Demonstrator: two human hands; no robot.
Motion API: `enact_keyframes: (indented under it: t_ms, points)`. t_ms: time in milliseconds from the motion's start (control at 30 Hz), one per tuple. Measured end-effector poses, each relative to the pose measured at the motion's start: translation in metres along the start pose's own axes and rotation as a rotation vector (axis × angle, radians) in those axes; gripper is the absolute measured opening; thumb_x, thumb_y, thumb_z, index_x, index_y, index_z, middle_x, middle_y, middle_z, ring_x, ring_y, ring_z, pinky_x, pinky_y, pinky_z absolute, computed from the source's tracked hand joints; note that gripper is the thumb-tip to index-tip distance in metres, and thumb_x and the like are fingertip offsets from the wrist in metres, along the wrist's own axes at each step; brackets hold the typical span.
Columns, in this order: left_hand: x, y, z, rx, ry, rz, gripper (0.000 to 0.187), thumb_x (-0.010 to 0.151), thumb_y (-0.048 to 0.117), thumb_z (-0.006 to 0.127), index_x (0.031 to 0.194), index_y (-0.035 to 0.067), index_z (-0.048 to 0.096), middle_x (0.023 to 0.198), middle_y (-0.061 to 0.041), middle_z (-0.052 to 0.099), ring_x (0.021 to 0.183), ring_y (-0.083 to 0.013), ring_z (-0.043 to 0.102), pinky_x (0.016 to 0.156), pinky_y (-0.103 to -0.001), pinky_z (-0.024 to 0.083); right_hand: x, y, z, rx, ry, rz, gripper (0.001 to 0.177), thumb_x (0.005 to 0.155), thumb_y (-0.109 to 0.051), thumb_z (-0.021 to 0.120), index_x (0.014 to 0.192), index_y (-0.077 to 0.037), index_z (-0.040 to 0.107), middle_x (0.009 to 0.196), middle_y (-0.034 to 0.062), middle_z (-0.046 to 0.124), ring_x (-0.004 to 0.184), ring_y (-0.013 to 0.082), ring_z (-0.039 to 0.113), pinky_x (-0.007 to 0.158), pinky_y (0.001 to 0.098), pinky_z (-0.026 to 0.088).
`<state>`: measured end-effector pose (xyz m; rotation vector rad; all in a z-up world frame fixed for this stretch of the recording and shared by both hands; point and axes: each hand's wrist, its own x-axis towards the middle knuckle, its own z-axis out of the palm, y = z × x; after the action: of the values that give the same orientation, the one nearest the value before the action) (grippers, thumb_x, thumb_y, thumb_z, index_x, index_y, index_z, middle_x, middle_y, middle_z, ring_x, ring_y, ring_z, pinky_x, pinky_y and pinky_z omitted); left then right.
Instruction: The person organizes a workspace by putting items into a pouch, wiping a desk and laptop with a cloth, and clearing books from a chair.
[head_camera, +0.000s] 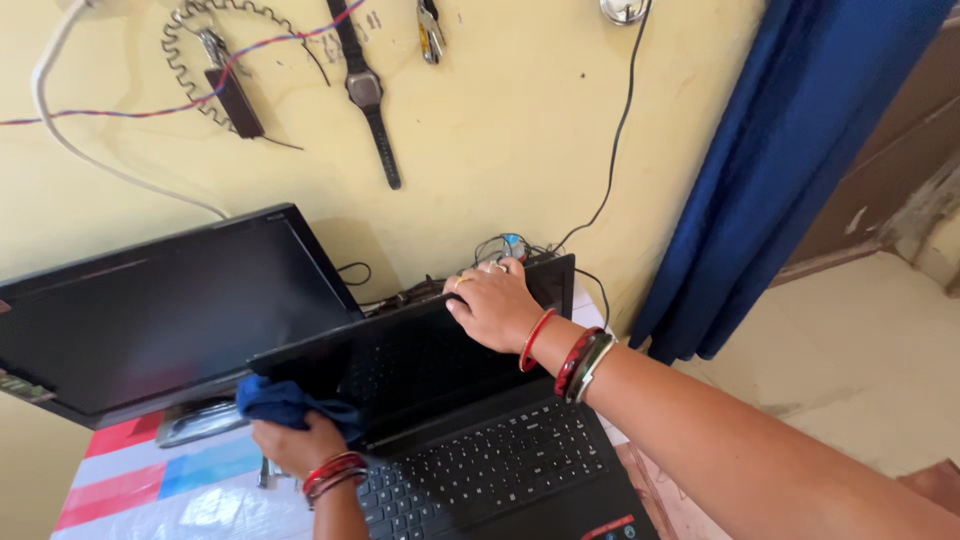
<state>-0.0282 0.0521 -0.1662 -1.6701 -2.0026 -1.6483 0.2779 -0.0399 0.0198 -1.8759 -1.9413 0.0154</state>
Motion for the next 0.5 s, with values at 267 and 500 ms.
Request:
enact_keyframes:
  t_ms: [267, 500]
  points:
    - [-0.066, 0.031, -0.028, 0.714, -0.661, -0.214, 0.058, 0.086, 0.019, 0.075, 0.139, 0.005, 0.057, 0.13, -0.022, 0.053, 0.121, -0.0381, 0.059, 0.09, -0.048, 0.059, -0.002, -0.001, 0.002, -0.003, 0.079, -0.055, 0.025, 0.095, -0.03, 0.054, 0.106, -0.016, 0.071, 0.101, 0.0044, 0.072, 0.109, 0.0261, 0.061, 0.1, 0.0552, 0.031]
    - [-0.056, 0.056, -0.062, 0.858, -0.786, -0.287, 0.063, 0.086, 0.029, 0.074, 0.143, 0.011, 0.056, 0.135, -0.016, 0.052, 0.124, -0.0328, 0.059, 0.09, -0.047, 0.059, -0.029, -0.009, -0.022, -0.136, 0.099, -0.212, 0.058, 0.093, -0.03, 0.058, 0.147, -0.011, 0.047, 0.151, 0.0137, 0.042, 0.145, 0.0329, 0.033, 0.114, 0.0614, 0.022]
